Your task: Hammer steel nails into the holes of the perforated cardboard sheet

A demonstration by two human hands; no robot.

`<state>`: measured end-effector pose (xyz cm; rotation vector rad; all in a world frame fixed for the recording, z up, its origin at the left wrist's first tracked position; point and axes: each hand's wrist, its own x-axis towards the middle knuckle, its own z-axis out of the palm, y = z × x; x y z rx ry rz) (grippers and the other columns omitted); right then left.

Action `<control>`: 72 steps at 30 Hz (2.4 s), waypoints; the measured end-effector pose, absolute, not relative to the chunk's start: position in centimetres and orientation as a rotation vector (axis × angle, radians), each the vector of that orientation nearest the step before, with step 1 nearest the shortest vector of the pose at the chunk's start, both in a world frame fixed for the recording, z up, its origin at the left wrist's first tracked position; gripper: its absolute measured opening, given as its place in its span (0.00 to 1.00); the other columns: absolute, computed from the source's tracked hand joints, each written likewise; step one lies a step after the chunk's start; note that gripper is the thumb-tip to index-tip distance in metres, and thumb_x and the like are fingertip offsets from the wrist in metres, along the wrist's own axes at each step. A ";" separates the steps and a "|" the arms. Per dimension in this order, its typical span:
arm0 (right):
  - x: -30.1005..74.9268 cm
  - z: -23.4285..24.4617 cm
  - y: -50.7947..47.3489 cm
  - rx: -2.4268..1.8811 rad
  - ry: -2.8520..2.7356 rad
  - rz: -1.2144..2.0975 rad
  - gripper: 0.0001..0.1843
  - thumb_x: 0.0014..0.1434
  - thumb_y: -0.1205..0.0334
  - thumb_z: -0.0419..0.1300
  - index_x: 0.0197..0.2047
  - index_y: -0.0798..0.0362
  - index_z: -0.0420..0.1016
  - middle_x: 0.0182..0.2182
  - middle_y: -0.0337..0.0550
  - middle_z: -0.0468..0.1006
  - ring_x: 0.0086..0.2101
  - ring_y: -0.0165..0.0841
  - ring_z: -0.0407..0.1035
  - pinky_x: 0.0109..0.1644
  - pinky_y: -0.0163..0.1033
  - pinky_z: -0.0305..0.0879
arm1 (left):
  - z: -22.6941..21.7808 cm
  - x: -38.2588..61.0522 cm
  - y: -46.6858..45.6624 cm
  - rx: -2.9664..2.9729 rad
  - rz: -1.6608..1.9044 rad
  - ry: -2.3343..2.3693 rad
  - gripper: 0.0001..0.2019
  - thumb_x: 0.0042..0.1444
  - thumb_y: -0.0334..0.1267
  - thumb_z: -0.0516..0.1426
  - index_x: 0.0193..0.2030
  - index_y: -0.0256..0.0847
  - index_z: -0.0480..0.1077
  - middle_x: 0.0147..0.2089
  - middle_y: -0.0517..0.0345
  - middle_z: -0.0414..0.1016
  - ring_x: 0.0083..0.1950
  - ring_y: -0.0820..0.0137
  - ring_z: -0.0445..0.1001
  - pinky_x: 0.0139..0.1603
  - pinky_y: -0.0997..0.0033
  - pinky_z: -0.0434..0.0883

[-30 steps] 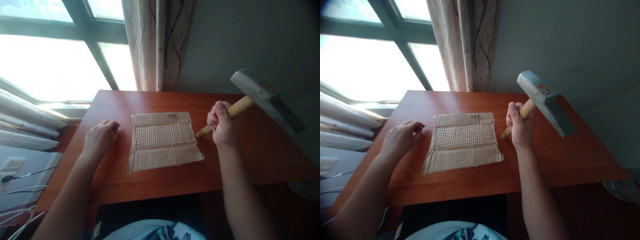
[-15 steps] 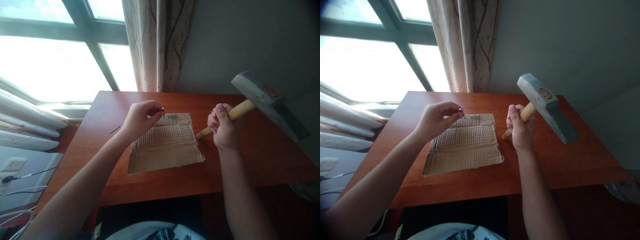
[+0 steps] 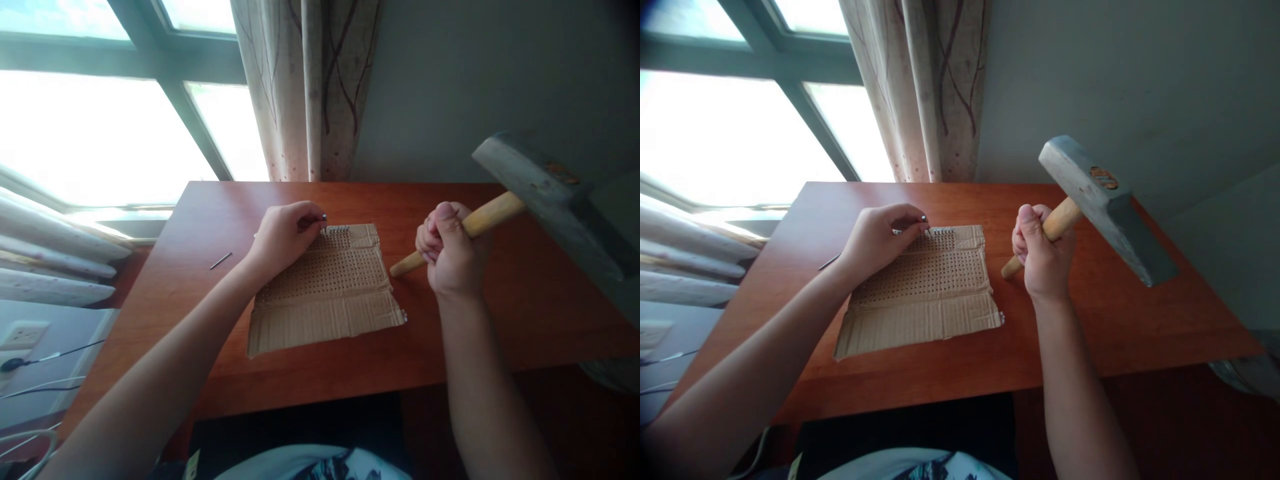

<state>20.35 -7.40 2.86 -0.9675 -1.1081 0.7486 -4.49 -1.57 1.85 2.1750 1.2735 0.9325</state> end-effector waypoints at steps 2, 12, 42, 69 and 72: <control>20.3 2.9 -7.5 -0.968 -1.106 0.754 0.25 0.61 0.47 0.65 0.23 0.50 0.60 0.14 0.27 0.51 0.13 0.21 0.44 0.16 0.33 0.39 | 1.8 -4.5 -1.5 2.172 0.934 1.273 0.06 0.58 0.36 0.59 0.39 0.40 0.78 0.37 0.55 0.83 0.36 0.69 0.79 0.39 0.70 0.74; 20.2 3.0 -7.6 -1.016 -1.125 0.739 0.26 0.61 0.43 0.65 0.24 0.49 0.60 0.14 0.27 0.50 0.14 0.22 0.44 0.16 0.34 0.40 | 1.7 -4.2 -1.4 2.177 0.929 1.276 0.07 0.58 0.37 0.60 0.39 0.39 0.78 0.35 0.54 0.83 0.34 0.68 0.79 0.39 0.69 0.74; 20.1 3.0 -7.7 -1.017 -1.134 0.738 0.26 0.61 0.43 0.64 0.23 0.49 0.59 0.15 0.28 0.51 0.14 0.22 0.45 0.16 0.33 0.40 | 1.3 -4.0 -1.5 2.278 0.943 1.291 0.08 0.58 0.37 0.58 0.39 0.40 0.79 0.34 0.54 0.82 0.33 0.68 0.78 0.38 0.70 0.74; 20.1 5.3 -7.1 -1.512 -1.976 0.402 0.21 0.66 0.53 0.60 0.24 0.50 0.62 0.17 0.33 0.63 0.20 0.27 0.55 0.27 0.38 0.43 | 1.2 -3.9 -1.2 2.217 0.942 1.264 0.07 0.56 0.36 0.59 0.37 0.39 0.79 0.32 0.54 0.82 0.30 0.70 0.75 0.34 0.71 0.70; 19.8 5.6 -6.9 -1.576 -2.003 0.378 0.21 0.66 0.54 0.60 0.24 0.50 0.61 0.17 0.33 0.63 0.20 0.28 0.55 0.28 0.39 0.43 | 1.2 -3.9 -1.1 2.226 0.939 1.268 0.07 0.57 0.36 0.59 0.37 0.39 0.79 0.32 0.54 0.81 0.30 0.71 0.75 0.33 0.72 0.69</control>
